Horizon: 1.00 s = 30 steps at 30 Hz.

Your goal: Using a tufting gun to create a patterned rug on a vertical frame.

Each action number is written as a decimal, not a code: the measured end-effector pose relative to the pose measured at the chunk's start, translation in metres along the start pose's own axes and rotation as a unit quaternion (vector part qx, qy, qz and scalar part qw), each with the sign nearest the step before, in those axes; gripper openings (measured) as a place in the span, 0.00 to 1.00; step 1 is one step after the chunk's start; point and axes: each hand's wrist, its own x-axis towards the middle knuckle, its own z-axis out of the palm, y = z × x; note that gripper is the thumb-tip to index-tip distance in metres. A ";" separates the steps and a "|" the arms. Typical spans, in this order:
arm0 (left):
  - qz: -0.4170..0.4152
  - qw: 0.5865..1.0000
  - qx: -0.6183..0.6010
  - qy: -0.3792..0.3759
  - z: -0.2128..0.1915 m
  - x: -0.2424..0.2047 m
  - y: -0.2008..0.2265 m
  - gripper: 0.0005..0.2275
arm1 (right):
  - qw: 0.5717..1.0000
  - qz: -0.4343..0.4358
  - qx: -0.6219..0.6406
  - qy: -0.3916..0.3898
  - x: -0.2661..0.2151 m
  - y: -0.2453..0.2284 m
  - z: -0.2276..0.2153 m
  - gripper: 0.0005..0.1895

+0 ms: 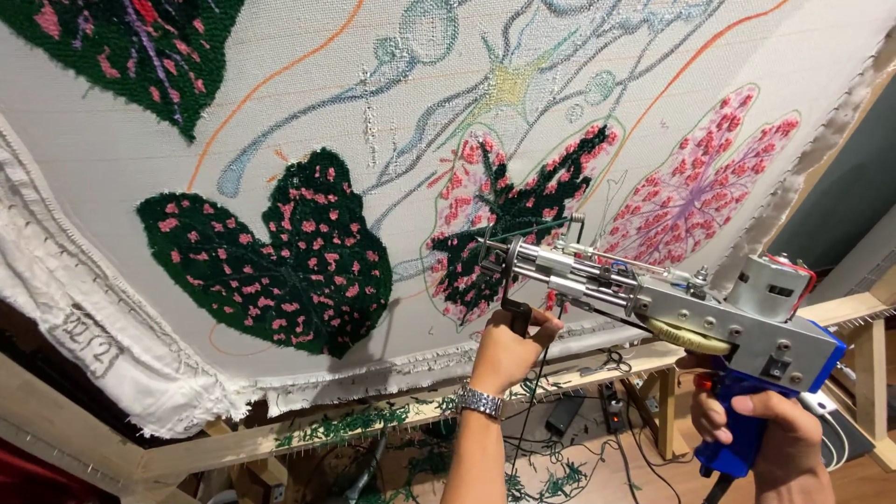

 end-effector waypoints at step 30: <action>-0.061 0.982 0.108 0.142 0.005 0.023 -0.019 0.13 | 0.986 -0.036 -0.133 0.092 0.018 0.018 0.043 0.21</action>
